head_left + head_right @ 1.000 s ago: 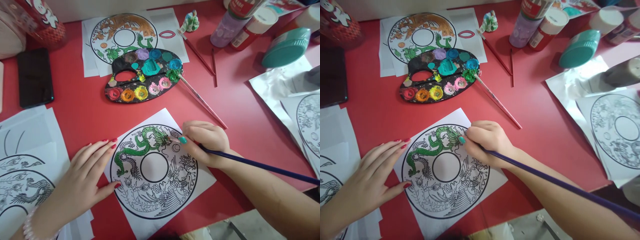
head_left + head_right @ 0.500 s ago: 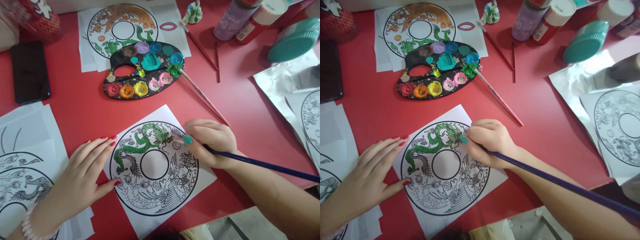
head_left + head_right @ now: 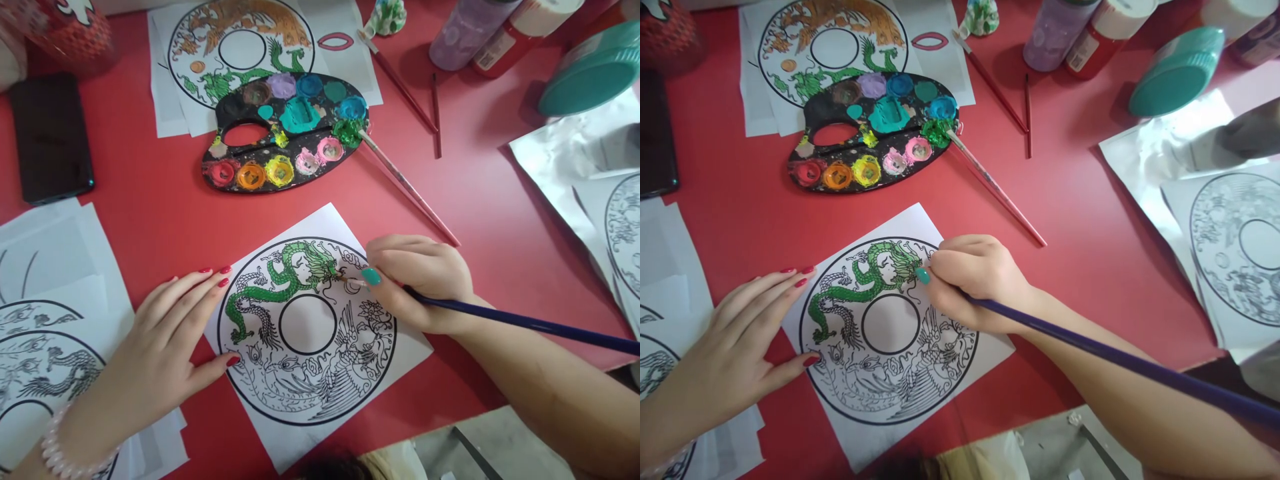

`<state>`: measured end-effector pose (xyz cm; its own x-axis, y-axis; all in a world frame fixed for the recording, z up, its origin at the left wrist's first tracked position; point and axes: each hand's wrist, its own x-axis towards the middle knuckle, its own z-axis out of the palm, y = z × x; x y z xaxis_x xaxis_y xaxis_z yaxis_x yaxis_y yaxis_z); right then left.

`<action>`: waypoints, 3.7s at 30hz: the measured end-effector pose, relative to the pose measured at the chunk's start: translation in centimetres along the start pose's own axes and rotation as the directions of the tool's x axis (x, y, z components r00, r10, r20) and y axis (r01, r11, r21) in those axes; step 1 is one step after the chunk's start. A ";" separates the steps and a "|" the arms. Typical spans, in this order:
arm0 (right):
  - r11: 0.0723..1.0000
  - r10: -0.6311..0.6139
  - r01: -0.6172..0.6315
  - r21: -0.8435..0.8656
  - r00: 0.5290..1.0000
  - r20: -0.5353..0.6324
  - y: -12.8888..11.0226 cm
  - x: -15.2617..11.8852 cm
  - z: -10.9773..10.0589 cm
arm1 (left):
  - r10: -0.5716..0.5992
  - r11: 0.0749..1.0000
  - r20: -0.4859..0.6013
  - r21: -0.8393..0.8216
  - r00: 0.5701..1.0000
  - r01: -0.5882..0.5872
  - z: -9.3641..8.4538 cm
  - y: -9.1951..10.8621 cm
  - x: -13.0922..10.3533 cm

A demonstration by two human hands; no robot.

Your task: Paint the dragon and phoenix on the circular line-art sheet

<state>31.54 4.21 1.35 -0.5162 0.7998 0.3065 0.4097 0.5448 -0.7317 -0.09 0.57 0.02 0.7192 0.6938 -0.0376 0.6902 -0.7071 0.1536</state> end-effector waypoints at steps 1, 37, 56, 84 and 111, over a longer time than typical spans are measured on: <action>1.000 0.009 -0.009 0.000 1.000 -0.008 0.0 0.0 0.0 | -0.004 1.000 -0.003 0.000 1.000 0.004 0.0 0.0 0.0; 1.000 -0.022 0.022 -0.014 1.000 0.003 -0.2 -0.1 0.1 | -0.005 1.000 -0.013 -0.011 1.000 0.004 -0.1 0.2 0.2; 0.993 -0.091 0.090 -0.074 0.996 -0.003 -0.4 -0.2 -0.1 | 0.015 1.000 -0.081 0.015 0.997 -0.014 0.2 0.0 0.2; 0.992 -0.096 0.097 -0.085 0.995 0.026 -0.5 -0.3 -0.1 | 0.004 1.000 -0.070 0.019 0.998 -0.003 0.1 0.2 0.3; 0.995 -0.059 0.060 -0.079 0.998 0.016 -0.5 -0.1 -0.2 | 0.019 1.000 -0.065 0.006 0.998 -0.019 0.1 -0.1 0.2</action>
<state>31.48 3.86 1.81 -0.5513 0.7623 0.3391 0.4365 0.6099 -0.6615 -0.04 0.76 -0.07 0.7256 0.6875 0.0292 0.6770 -0.7209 0.1481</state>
